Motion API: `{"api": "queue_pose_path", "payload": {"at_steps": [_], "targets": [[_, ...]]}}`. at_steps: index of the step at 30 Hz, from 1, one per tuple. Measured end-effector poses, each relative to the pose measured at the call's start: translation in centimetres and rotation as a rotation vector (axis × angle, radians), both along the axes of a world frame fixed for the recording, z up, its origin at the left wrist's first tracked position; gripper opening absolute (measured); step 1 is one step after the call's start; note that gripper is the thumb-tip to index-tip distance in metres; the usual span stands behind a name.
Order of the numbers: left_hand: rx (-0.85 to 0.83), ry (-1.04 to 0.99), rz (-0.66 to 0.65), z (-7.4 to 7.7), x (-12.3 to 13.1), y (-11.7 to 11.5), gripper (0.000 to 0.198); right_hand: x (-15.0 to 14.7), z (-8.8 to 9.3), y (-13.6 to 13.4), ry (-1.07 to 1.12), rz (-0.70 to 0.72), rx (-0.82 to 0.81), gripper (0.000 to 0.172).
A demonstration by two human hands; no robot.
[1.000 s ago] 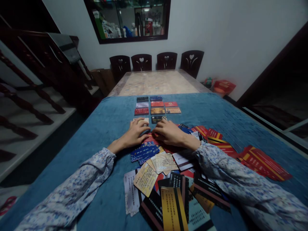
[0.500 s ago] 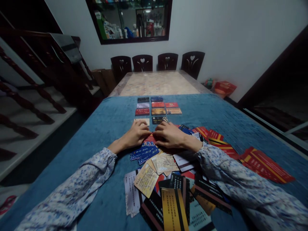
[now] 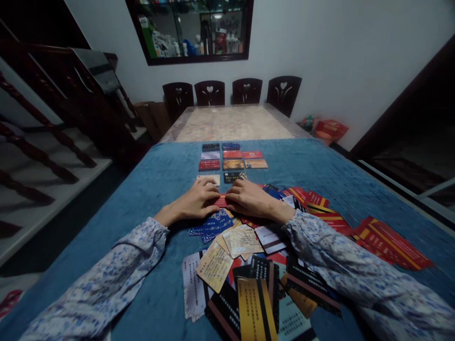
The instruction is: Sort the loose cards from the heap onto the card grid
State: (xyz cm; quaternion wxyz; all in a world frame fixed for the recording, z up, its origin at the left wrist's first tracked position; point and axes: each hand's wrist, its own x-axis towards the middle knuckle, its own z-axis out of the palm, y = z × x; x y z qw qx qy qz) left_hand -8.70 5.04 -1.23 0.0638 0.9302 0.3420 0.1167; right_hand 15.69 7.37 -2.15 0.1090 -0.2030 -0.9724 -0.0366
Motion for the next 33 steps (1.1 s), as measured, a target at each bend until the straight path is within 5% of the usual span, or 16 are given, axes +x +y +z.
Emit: {"api": "queue_pose_path", "payload": {"at_steps": [14, 23, 33], "targets": [[0.054, -0.027, -0.106, 0.5, -0.5, 0.1, 0.022, 0.4, -0.7, 0.3, 0.094, 0.06, -0.011, 0.028], [0.042, -0.091, -0.045, 1.2, -0.7, 0.1, 0.026, 0.4, -0.8, 0.5, 0.198, -0.038, -0.037, 0.026], [0.032, -0.216, 0.037, 0.1, -0.9, 0.7, 0.025, 0.2, -0.6, 0.2, 0.253, -0.264, -0.233, 0.019]]}}
